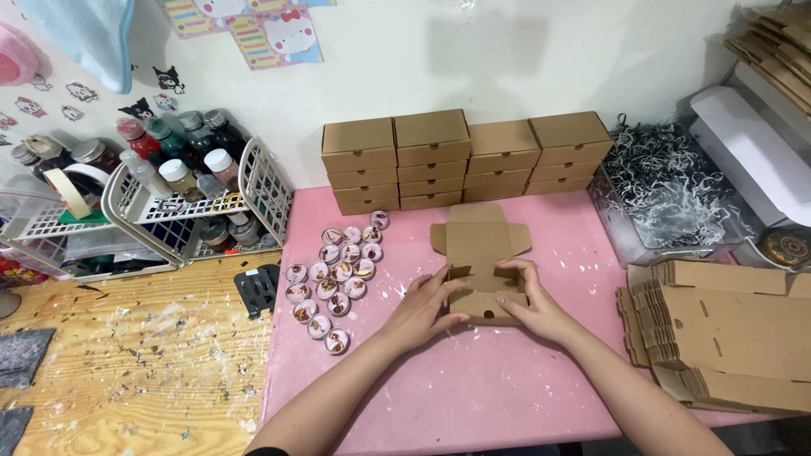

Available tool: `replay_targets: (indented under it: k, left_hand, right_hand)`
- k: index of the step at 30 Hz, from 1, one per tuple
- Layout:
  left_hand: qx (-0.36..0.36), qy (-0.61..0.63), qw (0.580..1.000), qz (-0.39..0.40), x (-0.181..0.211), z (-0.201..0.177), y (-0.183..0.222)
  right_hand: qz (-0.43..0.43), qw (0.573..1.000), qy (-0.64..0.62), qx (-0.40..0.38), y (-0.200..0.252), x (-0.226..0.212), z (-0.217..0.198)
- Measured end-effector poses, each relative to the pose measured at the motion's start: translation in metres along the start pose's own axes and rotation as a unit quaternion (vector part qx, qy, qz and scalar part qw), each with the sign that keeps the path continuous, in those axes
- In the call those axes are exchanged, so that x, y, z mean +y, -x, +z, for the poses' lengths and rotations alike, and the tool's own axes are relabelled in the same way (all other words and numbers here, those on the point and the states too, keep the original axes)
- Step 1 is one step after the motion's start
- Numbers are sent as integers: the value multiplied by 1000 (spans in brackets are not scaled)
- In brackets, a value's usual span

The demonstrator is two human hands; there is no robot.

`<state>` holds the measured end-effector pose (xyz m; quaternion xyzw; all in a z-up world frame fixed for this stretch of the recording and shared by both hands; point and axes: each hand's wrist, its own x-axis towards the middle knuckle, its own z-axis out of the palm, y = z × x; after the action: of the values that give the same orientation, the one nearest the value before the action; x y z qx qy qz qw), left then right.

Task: Pack small items and paper shredding into cardboard boxes.

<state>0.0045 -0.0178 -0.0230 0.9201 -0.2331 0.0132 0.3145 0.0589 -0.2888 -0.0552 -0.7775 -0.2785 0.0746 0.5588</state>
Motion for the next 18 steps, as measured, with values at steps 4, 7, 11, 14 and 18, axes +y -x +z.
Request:
replay_targets:
  k: [4, 7, 11, 14, 18]
  left_hand:
    - [-29, -15, 999, -30, -3, 4, -1]
    - [-1, 5, 1000, -6, -4, 6, 1]
    - [12, 0, 1000, 15, -12, 12, 1]
    - [11, -2, 1000, 23, -9, 10, 1]
    - [-2, 36, 999, 8, -8, 7, 1]
  right_hand:
    - [4, 999, 54, 3, -1, -16, 1]
    - [24, 997, 73, 3, -2, -18, 2]
    - [13, 994, 107, -8, -2, -18, 0]
    - [-15, 991, 127, -27, -2, -21, -2]
    - [-32, 988, 144, -54, -4, -25, -5]
